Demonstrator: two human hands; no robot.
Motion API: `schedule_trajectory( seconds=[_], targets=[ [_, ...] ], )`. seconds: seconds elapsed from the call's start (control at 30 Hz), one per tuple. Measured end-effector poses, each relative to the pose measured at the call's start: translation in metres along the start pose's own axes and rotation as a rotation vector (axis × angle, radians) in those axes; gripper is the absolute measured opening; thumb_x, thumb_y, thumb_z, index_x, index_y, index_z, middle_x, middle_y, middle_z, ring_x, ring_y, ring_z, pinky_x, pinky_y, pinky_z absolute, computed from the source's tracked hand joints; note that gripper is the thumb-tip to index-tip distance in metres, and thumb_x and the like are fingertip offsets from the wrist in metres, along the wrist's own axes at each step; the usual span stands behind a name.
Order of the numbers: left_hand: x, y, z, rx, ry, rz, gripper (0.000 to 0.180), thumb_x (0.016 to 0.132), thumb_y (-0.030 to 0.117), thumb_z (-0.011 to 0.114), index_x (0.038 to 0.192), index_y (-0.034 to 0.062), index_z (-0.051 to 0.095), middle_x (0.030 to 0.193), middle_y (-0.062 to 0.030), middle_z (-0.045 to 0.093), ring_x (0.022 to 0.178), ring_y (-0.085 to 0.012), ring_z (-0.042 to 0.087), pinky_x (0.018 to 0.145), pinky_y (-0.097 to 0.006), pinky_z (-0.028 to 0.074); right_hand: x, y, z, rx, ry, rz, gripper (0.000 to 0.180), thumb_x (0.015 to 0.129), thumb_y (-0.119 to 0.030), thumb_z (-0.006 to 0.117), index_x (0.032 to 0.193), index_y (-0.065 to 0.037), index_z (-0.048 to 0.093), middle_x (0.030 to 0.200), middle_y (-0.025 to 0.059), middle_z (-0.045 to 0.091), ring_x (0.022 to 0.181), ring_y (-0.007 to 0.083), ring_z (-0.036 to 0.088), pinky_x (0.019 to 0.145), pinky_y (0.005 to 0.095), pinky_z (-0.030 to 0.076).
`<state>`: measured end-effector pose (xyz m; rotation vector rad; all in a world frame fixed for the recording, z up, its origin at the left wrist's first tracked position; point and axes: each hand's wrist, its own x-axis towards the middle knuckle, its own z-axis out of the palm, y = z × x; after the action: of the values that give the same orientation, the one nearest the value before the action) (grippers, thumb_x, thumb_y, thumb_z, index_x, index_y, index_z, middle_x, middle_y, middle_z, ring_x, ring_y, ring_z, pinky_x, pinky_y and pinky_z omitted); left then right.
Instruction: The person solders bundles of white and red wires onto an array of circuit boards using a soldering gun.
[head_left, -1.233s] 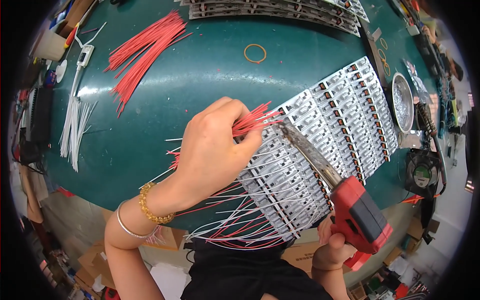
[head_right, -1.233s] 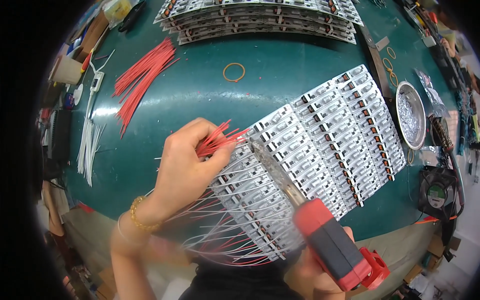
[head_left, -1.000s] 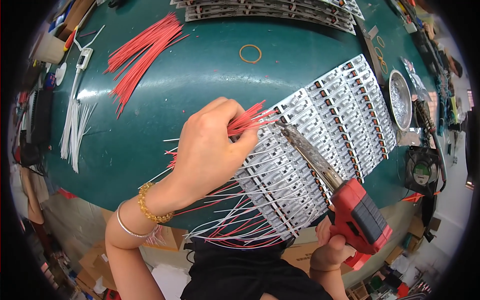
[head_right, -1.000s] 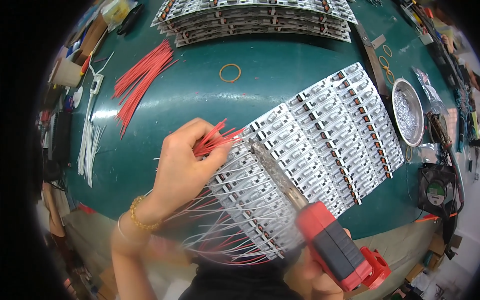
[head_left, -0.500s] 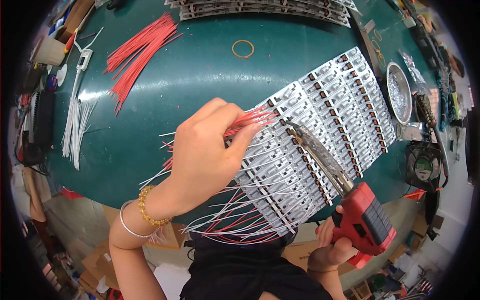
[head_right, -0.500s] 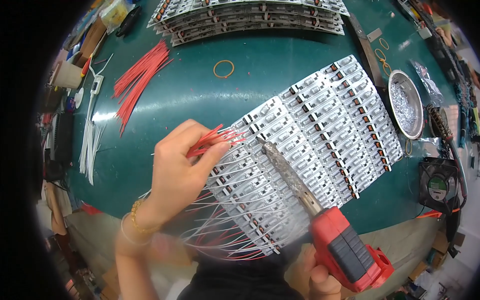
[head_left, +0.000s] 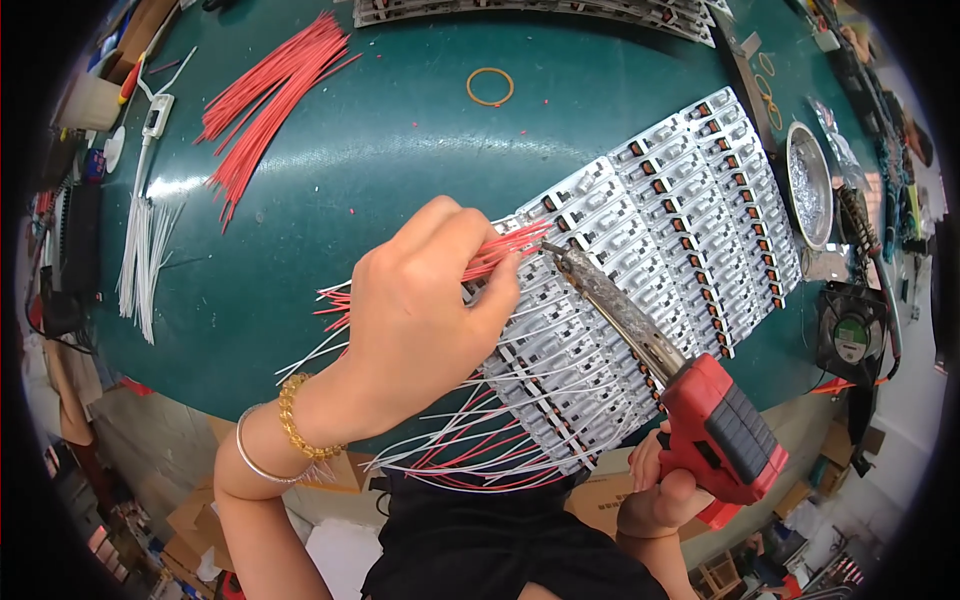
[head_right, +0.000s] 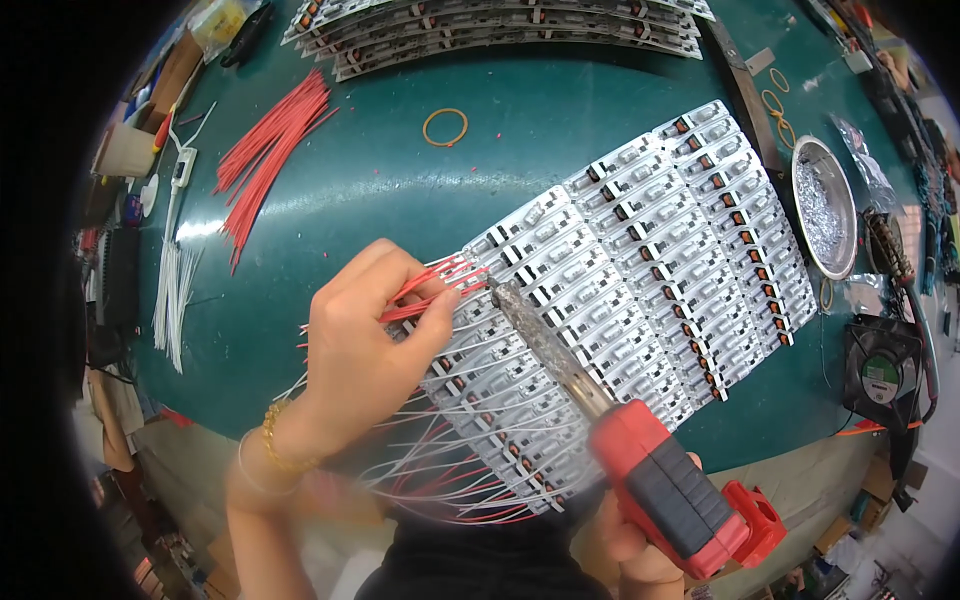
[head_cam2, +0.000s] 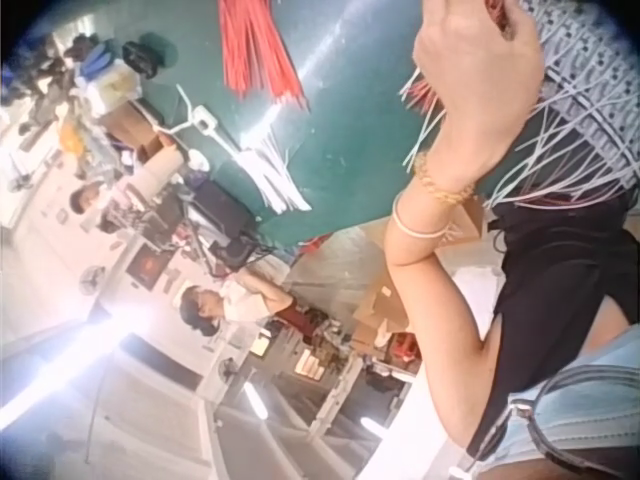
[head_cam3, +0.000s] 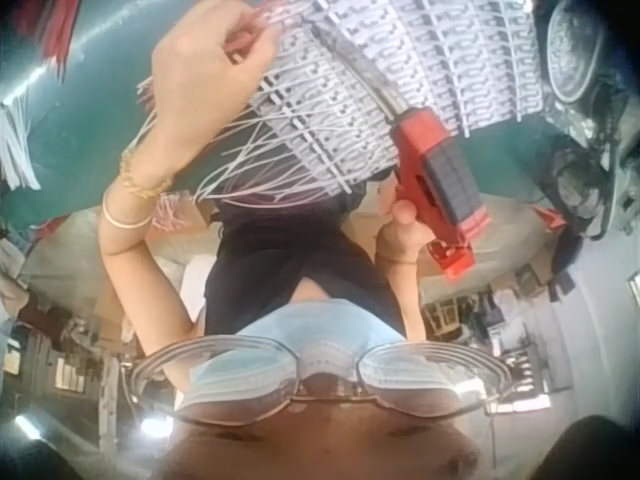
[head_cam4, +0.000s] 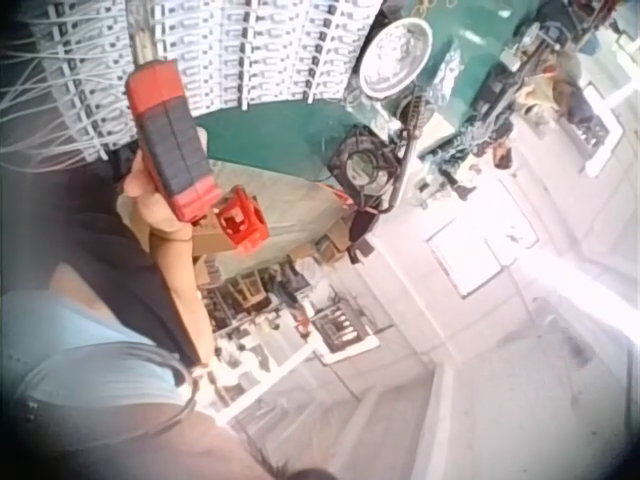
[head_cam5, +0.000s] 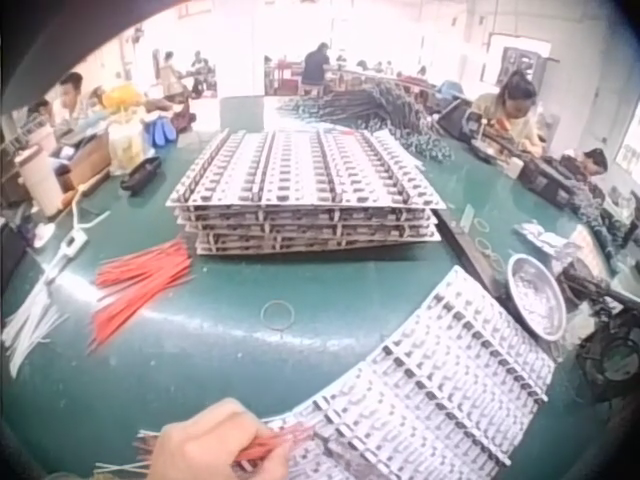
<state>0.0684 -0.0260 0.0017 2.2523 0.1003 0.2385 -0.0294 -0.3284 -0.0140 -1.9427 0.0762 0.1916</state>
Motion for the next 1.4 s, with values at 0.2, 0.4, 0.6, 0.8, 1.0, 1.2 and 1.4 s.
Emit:
schedule_trajectory(
  seconds=[0.2,0.4,0.6,0.8,1.0,1.2,1.4],
  targets=[
    [-0.002,-0.006,0.005,0.072,0.05,0.123,0.012,0.077,0.002,0.069,0.078,0.001,0.057,0.073,-0.0104,0.054,0.054,-0.0274,0.055,0.049,-0.038,0.043,0.004,-0.006,-0.002,0.07,-0.016,0.066,0.044,0.086,-0.043,0.072,0.104,-0.004,0.061,0.093,0.0031,0.063,0.081,0.0173,0.061,0.069,0.0299,0.047],
    [-0.001,-0.007,0.006,0.089,0.061,0.14,0.012,0.077,0.003,0.069,0.079,0.0009,0.057,0.073,-0.0103,0.054,0.054,-0.0276,0.055,0.049,-0.038,0.043,0.006,-0.004,-0.001,-0.147,-0.034,-0.084,0.035,0.083,-0.032,0.072,0.094,-0.001,0.06,0.075,0.0028,0.058,0.063,0.0163,0.056,0.057,0.028,0.042],
    [-0.001,-0.007,0.006,0.091,0.063,0.153,0.012,0.077,0.003,0.069,0.078,0.0008,0.057,0.073,-0.0106,0.054,0.054,-0.0278,0.055,0.049,-0.038,0.043,0.005,0.001,0.006,0.099,0.072,-0.125,0.088,0.074,-0.06,0.076,0.12,0.011,0.053,0.049,-0.0029,0.043,0.04,0.0089,0.042,0.042,0.024,0.031],
    [-0.001,-0.005,0.006,0.084,0.055,0.146,0.012,0.078,0.002,0.069,0.078,0.0006,0.057,0.073,-0.0112,0.056,0.057,-0.0293,0.057,0.051,-0.039,0.044,0.007,-0.009,0.014,0.282,0.03,-0.137,0.091,0.076,-0.062,0.073,0.124,0.012,0.051,0.049,-0.0028,0.044,0.039,0.009,0.042,0.041,0.0237,0.031],
    [-0.004,-0.002,-0.014,0.024,0.088,0.175,0.007,0.083,0.002,0.068,0.085,-0.0006,0.061,0.077,-0.0129,0.062,0.061,-0.032,0.06,0.055,-0.038,0.046,0.017,-0.026,0.018,0.414,-0.035,-0.113,0.09,0.08,-0.062,0.07,0.127,0.012,0.048,0.049,-0.0023,0.045,0.038,0.0099,0.043,0.041,0.0238,0.034],
    [-0.026,0.021,-0.101,0.127,0.087,-0.269,0.005,0.085,0.001,0.069,0.086,-0.0036,0.067,0.074,-0.0026,0.062,0.068,-0.0069,0.055,0.059,-0.021,0.041,0.009,-0.024,0.006,0.41,0.008,-0.133,0.087,0.084,-0.061,0.067,0.127,0.011,0.046,0.049,-0.0022,0.045,0.038,0.0105,0.043,0.041,0.0244,0.037],
    [-0.027,0.039,-0.068,0.002,0.052,-0.107,0.006,0.084,0.001,0.071,0.087,-0.0019,0.066,0.071,-0.0009,0.059,0.06,-0.0085,0.054,0.056,-0.022,0.04,0.011,-0.02,0.009,0.4,-0.028,-0.129,0.087,0.084,-0.062,0.066,0.127,0.011,0.046,0.049,-0.0024,0.044,0.037,0.01,0.043,0.041,0.0244,0.038]
  ],
)
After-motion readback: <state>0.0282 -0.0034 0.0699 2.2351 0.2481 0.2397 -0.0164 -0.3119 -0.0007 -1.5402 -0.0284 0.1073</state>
